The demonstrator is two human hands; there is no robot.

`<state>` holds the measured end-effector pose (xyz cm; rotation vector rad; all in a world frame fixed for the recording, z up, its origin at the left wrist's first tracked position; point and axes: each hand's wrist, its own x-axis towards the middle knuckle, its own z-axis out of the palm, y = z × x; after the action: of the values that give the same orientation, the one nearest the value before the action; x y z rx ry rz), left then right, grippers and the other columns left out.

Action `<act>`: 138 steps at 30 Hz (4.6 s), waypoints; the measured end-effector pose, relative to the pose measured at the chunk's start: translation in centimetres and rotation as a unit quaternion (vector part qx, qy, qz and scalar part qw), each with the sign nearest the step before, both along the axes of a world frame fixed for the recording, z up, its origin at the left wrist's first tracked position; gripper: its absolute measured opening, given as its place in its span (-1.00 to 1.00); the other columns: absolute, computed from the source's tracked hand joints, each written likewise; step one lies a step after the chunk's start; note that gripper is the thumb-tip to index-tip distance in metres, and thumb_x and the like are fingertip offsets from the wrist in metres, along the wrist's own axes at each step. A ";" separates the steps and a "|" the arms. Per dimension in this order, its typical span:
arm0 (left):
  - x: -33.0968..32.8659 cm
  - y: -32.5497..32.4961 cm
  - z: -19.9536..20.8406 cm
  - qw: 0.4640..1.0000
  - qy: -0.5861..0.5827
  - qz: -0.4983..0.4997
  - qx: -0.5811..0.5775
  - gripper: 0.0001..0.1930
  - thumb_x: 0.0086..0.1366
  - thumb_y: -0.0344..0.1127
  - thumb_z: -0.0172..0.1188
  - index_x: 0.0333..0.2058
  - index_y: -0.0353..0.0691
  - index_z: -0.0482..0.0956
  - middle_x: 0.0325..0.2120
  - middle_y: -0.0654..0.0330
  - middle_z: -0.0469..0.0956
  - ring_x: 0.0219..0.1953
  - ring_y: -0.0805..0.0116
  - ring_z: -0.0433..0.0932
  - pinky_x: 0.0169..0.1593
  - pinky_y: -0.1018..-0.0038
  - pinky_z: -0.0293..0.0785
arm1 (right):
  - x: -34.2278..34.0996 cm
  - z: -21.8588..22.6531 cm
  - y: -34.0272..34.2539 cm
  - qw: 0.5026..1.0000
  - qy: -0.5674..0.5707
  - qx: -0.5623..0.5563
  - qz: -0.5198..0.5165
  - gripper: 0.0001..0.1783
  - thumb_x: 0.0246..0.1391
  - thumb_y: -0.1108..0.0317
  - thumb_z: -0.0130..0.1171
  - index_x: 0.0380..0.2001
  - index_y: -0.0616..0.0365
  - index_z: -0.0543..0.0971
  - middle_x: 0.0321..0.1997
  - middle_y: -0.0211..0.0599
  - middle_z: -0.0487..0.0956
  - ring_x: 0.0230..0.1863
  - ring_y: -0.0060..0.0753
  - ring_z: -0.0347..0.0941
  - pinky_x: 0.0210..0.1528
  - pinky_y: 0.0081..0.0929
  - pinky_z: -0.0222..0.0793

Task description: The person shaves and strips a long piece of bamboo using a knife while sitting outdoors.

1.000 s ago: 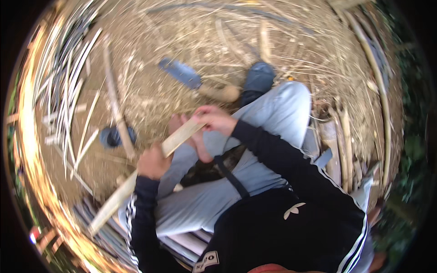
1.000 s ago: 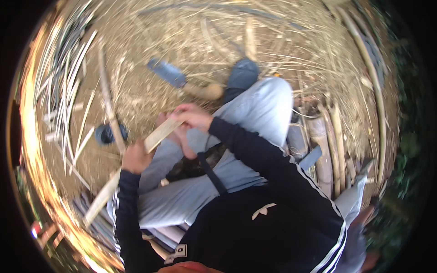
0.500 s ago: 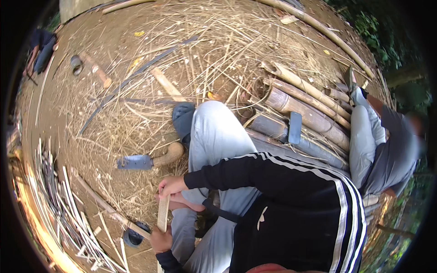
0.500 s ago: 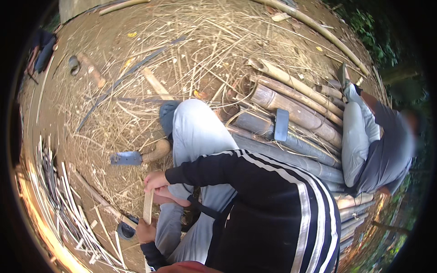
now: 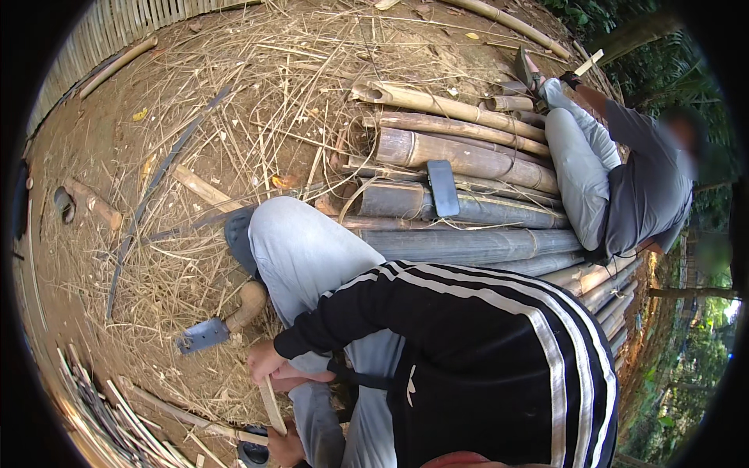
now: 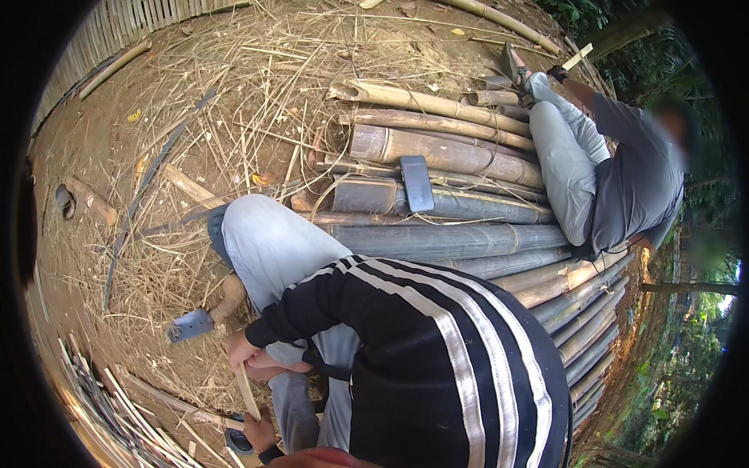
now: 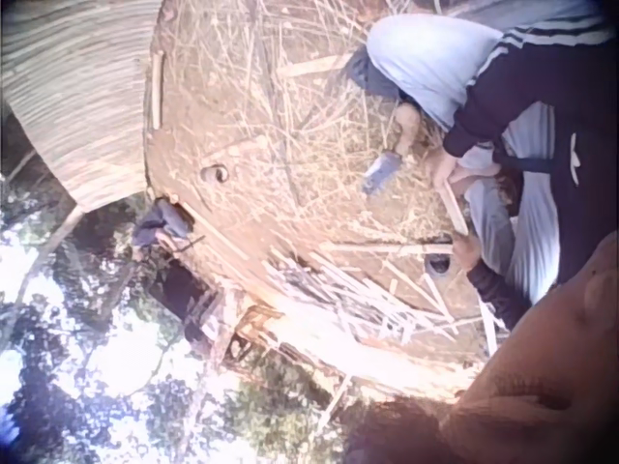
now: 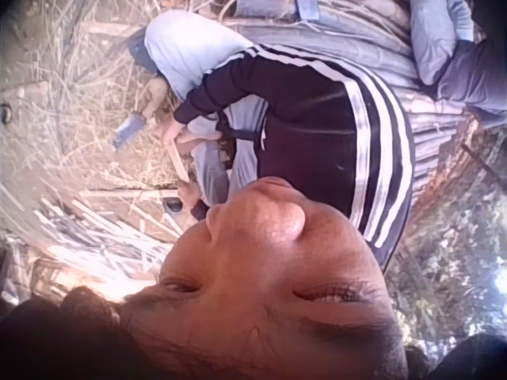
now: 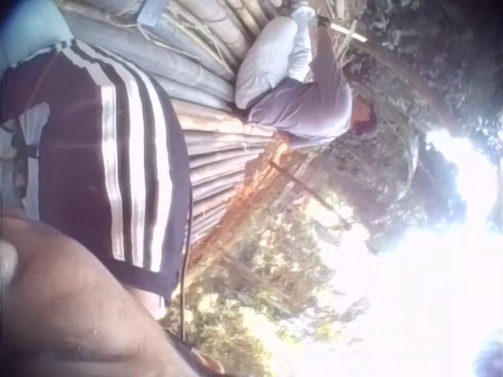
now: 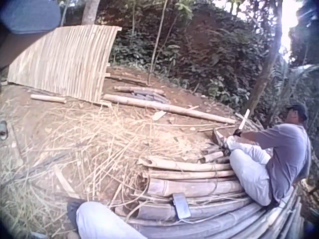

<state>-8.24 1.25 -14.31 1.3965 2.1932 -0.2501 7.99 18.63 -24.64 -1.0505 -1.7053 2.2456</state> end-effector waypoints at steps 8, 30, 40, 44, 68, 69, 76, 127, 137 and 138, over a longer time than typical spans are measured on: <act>1.9 1.2 1.8 0.999 0.025 0.008 -0.020 -0.57 0.16 -0.04 0.24 -0.39 -0.40 0.47 -0.49 -0.26 0.54 -0.32 -0.27 0.55 -0.28 0.08 0.43 | 0.6 1.1 0.5 1.000 -0.021 0.006 0.017 -0.63 -0.30 0.06 0.24 -0.57 0.18 0.64 -0.62 -0.16 0.57 -0.55 -0.27 0.50 -0.48 -0.30 0.38; 1.5 0.6 1.1 1.000 -0.012 0.014 0.017 -0.57 0.15 -0.04 0.27 -0.43 -0.36 0.40 -0.54 -0.28 0.51 -0.34 -0.34 0.52 -0.34 -0.01 0.39 | 1.2 1.0 0.6 0.996 -0.050 0.056 0.052 -0.53 -0.10 -0.10 0.10 -0.47 0.13 0.64 -0.52 -0.24 0.61 -0.41 -0.26 0.55 -0.34 -0.30 0.39; 1.8 0.6 1.4 0.999 -0.024 0.017 0.016 -0.58 0.15 -0.05 0.27 -0.42 -0.36 0.40 -0.55 -0.30 0.50 -0.35 -0.35 0.51 -0.36 -0.03 0.38 | 1.3 1.1 1.0 0.963 0.041 -0.236 0.123 -0.63 0.15 0.00 0.02 -0.31 0.08 0.58 -0.48 -0.33 0.59 -0.47 -0.54 0.51 -0.50 -0.51 0.35; 2.4 1.4 3.2 0.998 0.048 0.020 0.044 -0.56 0.14 -0.06 0.29 -0.31 -0.37 0.42 -0.39 -0.25 0.50 -0.27 -0.30 0.48 -0.22 0.04 0.38 | 0.9 1.0 1.6 0.956 0.149 -0.231 0.101 -0.64 0.25 0.01 -0.03 -0.23 0.07 0.51 -0.42 -0.41 0.54 -0.49 -0.62 0.48 -0.56 -0.61 0.29; -7.1 -2.2 9.5 0.571 -0.425 0.523 0.468 -0.40 0.28 0.26 0.00 0.07 -0.07 0.29 0.06 -0.04 0.36 0.10 0.01 0.36 0.09 0.07 0.31 | 2.7 3.4 4.4 0.889 0.320 -0.322 -0.063 -0.61 0.24 0.11 0.08 0.03 0.10 0.43 -0.17 -0.38 0.49 -0.32 -0.59 0.39 -0.40 -0.59 0.38; -8.5 -3.0 9.5 0.506 -0.536 0.472 0.483 -0.43 0.27 0.25 0.03 -0.01 -0.12 0.36 0.06 -0.15 0.36 0.11 -0.09 0.35 0.08 0.02 0.34 | 2.8 3.6 4.6 0.878 0.340 -0.332 -0.054 -0.58 0.23 0.10 0.09 0.04 0.11 0.41 -0.17 -0.35 0.50 -0.32 -0.54 0.39 -0.37 -0.56 0.37; -10.8 -7.1 11.8 0.393 -0.545 0.326 0.665 -0.23 0.15 0.23 0.14 0.06 -0.40 0.39 0.26 -0.17 0.13 0.23 -0.05 0.25 0.25 0.06 0.20 | 2.3 4.7 4.2 0.875 0.329 -0.356 -0.019 -0.56 0.25 -0.01 0.01 -0.03 0.11 0.42 -0.15 -0.35 0.50 -0.20 -0.48 0.42 -0.30 -0.48 0.33; -6.6 -8.8 15.0 0.366 -0.338 0.257 0.828 -0.56 0.29 0.17 0.01 -0.41 -0.12 0.50 -0.60 0.29 0.33 -0.52 0.41 0.30 -0.21 0.31 0.29 | -1.3 -2.2 7.3 0.782 -0.399 0.466 0.115 -0.35 -0.06 -0.05 0.22 0.05 0.08 0.39 0.08 -0.06 0.43 0.15 0.03 0.31 0.11 -0.03 0.22; -0.1 -4.8 15.1 0.566 -0.372 0.006 0.736 -0.54 0.30 0.26 -0.03 -0.48 -0.02 0.34 -0.70 0.43 0.14 -0.63 0.53 0.16 -0.43 0.52 0.12 | -2.8 -5.1 6.5 0.777 -0.310 0.531 0.134 -0.35 -0.09 -0.08 0.27 -0.06 0.17 0.42 -0.16 -0.06 0.56 -0.05 0.01 0.46 -0.05 -0.02 0.25; 0.6 -4.2 14.9 0.569 -0.366 -0.018 0.736 -0.53 0.30 0.26 -0.03 -0.50 -0.02 0.32 -0.71 0.44 0.13 -0.65 0.54 0.15 -0.47 0.53 0.10 | -2.8 -5.3 6.4 0.785 -0.282 0.537 0.127 -0.37 -0.08 -0.07 0.27 -0.09 0.18 0.44 -0.19 -0.05 0.57 -0.10 0.01 0.49 -0.07 -0.05 0.28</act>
<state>-7.59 -2.98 0.55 1.6140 1.2804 2.1991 5.20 25.03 -29.91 -1.1927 -2.8749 0.6057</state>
